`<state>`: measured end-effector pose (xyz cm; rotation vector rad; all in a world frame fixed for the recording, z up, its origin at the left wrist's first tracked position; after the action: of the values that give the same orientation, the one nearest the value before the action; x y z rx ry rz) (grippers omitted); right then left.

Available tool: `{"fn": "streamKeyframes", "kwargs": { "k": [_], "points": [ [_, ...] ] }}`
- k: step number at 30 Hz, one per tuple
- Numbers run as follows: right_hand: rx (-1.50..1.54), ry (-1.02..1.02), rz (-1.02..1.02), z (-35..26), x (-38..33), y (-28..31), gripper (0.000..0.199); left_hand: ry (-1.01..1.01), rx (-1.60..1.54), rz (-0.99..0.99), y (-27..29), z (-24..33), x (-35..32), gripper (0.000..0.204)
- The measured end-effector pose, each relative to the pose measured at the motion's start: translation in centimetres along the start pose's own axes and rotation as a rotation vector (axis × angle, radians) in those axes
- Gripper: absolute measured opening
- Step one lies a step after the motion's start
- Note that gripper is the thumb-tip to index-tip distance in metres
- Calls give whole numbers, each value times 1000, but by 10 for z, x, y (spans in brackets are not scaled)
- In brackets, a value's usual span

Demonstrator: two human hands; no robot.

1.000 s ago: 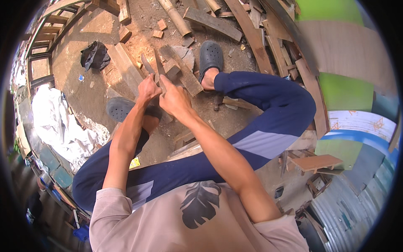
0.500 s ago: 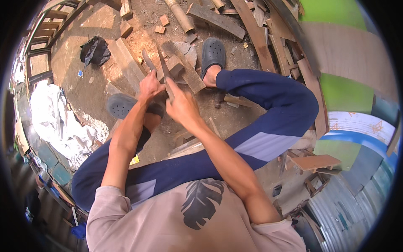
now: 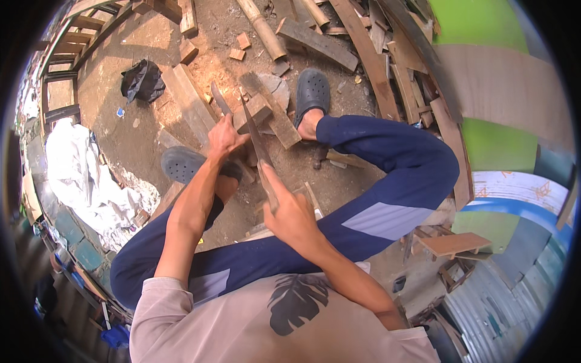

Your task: The person sits on the ground and uses a hand saw to cut a wooden plank into smaller pieces. They repeatedly position the wood and saw, then cut through the plank, creating multiple small wood segments.

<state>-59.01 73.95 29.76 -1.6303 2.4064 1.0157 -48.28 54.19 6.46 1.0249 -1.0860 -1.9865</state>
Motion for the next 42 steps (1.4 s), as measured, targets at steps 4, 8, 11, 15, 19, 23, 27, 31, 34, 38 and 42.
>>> {"fn": "streamKeyframes", "kwargs": {
  "k": [4, 8, 11, 15, 19, 23, 27, 31, 34, 38, 42],
  "points": [
    [-81, -104, -76, -9, 3, -13, 79, 63, 2, -58, 9, -3, -3, 77],
    [-124, -87, 59, 23, 123, -46, 67, 37, -14, -70, -16, 0, 6, 78],
    [-89, -219, -180, -7, 47, -23, 70, 8, 30, 23, -14, -3, -6, 81],
    [68, 109, 46, -31, -12, 20, 70, 27, 38, 20, -3, -5, -9, 82],
    [-97, -120, -18, 11, 82, -20, 65, -13, -4, -29, -1, 9, -2, 76],
    [-113, -104, -75, -3, 59, -27, 72, 16, 29, -47, -8, -3, -3, 76],
    [63, 14, -10, -8, -16, 17, 76, -8, 23, 27, 7, 0, -6, 74],
    [-62, -108, -32, 12, 70, -18, 72, -35, 11, -68, -13, -1, -10, 80],
    [-131, -63, 22, 9, 98, -35, 70, -12, -6, -116, -18, -2, -13, 84],
    [33, 22, -45, -7, -10, 6, 83, -3, 20, -63, -3, -5, 2, 83],
    [21, -20, -42, -9, -9, 11, 78, 49, 2, -124, 4, -6, 1, 86]
  ]
}}
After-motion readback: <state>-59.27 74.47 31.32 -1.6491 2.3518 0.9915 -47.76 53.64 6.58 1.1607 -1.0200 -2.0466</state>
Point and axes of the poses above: each hand's wrist, its own x-axis towards the middle knuckle, its own y-axis out of the back of the hand, z = x × y, the point moved 10 cm from there along x, towards the middle knuckle, and after that the axes turned 8 degrees about z, right-handed, at the moved point
